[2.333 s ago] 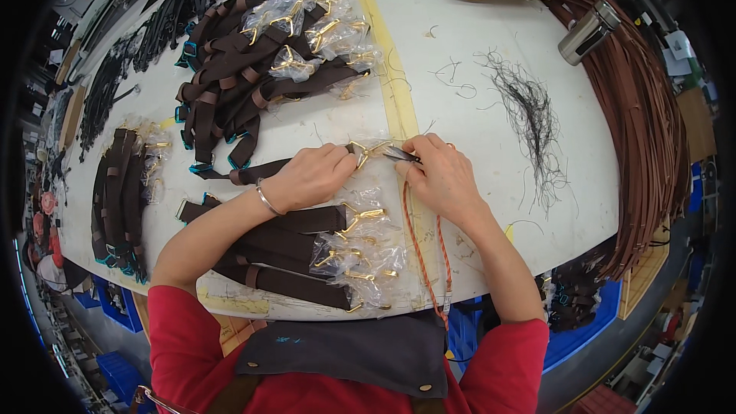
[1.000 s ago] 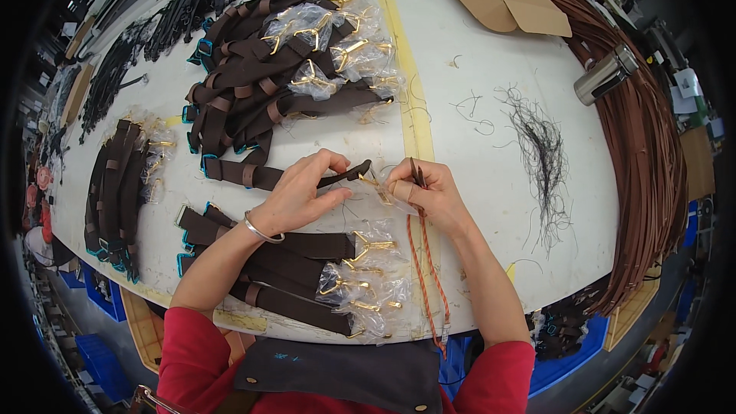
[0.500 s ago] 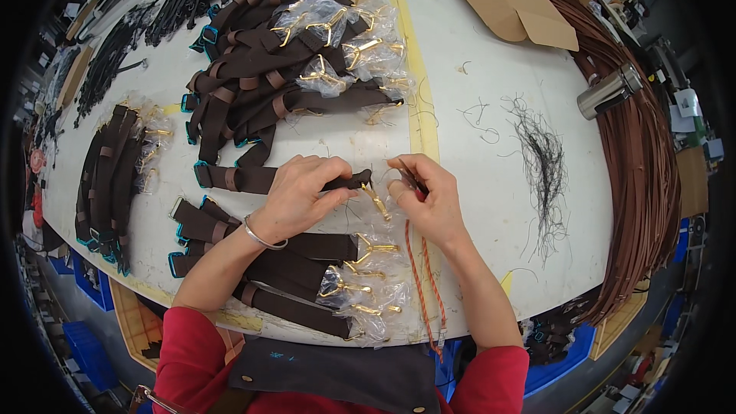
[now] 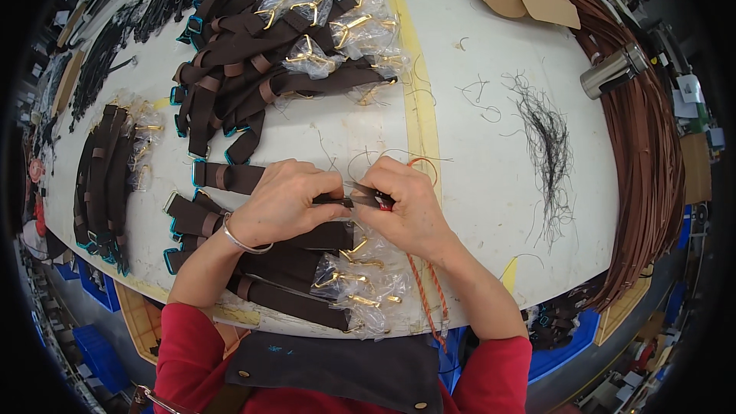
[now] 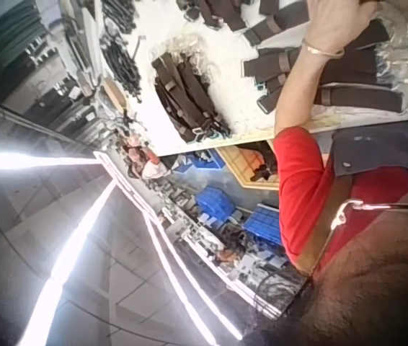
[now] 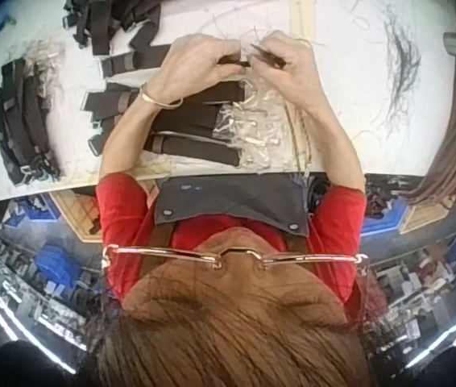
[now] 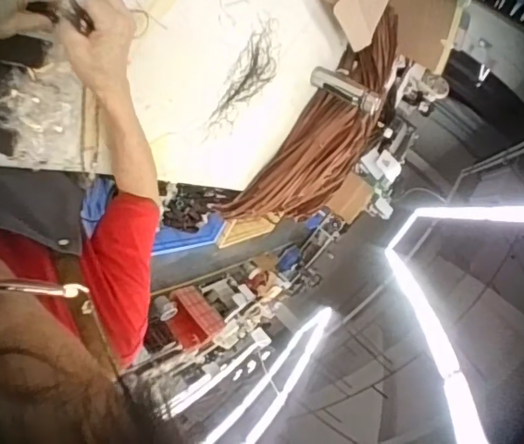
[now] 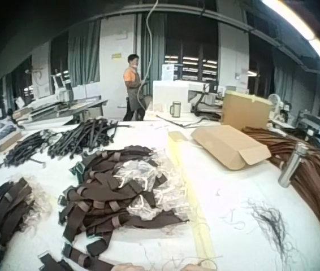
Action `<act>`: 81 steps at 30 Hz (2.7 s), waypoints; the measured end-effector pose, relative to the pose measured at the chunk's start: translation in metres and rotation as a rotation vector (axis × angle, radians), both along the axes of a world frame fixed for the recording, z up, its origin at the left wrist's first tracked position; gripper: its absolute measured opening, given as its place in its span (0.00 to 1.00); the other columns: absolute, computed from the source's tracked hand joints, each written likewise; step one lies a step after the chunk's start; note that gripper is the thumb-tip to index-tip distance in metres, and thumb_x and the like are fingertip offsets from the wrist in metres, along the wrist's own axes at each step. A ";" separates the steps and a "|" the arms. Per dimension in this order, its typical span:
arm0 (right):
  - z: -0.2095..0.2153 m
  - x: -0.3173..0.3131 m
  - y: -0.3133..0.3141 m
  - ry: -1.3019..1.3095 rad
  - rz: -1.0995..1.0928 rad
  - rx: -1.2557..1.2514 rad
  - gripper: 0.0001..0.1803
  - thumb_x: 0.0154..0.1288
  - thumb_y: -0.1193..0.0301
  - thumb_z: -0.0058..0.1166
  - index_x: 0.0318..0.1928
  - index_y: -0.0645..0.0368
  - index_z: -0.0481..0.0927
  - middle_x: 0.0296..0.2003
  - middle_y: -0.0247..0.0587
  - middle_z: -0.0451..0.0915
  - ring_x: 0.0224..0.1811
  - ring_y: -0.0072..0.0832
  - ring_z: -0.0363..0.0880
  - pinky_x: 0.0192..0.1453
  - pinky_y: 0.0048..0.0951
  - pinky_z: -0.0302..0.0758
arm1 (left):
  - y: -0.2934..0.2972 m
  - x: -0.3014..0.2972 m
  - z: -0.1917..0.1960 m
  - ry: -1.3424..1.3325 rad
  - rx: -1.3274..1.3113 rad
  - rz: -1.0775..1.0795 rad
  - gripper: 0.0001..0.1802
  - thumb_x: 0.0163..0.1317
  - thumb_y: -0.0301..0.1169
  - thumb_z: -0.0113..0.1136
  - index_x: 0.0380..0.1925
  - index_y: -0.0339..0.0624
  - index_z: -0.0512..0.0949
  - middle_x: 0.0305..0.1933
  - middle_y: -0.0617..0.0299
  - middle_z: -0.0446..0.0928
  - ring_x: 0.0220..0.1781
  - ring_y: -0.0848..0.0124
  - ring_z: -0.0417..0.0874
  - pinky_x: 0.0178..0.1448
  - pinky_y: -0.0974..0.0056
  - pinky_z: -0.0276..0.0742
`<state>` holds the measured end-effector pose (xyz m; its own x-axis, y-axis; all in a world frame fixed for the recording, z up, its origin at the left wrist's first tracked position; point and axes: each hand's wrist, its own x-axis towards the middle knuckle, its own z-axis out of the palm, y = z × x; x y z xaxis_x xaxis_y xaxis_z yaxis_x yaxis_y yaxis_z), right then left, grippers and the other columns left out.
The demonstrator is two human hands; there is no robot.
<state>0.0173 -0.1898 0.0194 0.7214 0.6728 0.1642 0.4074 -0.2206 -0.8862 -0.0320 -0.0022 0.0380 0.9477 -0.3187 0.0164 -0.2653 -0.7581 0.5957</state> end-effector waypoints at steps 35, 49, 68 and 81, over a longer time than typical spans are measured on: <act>-0.005 0.010 -0.002 0.157 -0.044 -0.209 0.12 0.62 0.67 0.49 0.30 0.65 0.73 0.18 0.46 0.75 0.21 0.37 0.74 0.27 0.35 0.67 | -0.011 0.021 -0.058 -0.083 -0.364 -0.025 0.08 0.51 0.29 0.60 0.30 0.37 0.76 0.29 0.56 0.75 0.31 0.58 0.77 0.35 0.60 0.72; 0.014 0.006 -0.028 -0.312 0.024 -0.670 0.16 0.58 0.64 0.52 0.41 0.61 0.68 0.26 0.45 0.78 0.24 0.39 0.79 0.26 0.39 0.72 | -0.006 0.018 -0.057 -0.063 -0.256 -0.019 0.06 0.55 0.27 0.58 0.28 0.35 0.76 0.23 0.58 0.74 0.23 0.68 0.73 0.29 0.65 0.68; -0.006 -0.020 -0.018 -0.545 0.016 -0.683 0.10 0.56 0.70 0.52 0.32 0.62 0.67 0.20 0.45 0.77 0.20 0.39 0.78 0.20 0.37 0.70 | -0.009 0.021 -0.051 0.185 -0.358 0.072 0.08 0.59 0.30 0.57 0.33 0.36 0.78 0.23 0.63 0.76 0.25 0.80 0.71 0.31 0.71 0.68; -0.006 -0.018 -0.016 -0.619 0.022 -0.644 0.06 0.51 0.77 0.50 0.29 0.61 0.67 0.16 0.42 0.75 0.17 0.34 0.77 0.16 0.33 0.68 | -0.008 0.021 -0.060 0.174 -0.433 0.096 0.08 0.57 0.36 0.58 0.31 0.45 0.80 0.22 0.62 0.79 0.23 0.70 0.77 0.30 0.66 0.69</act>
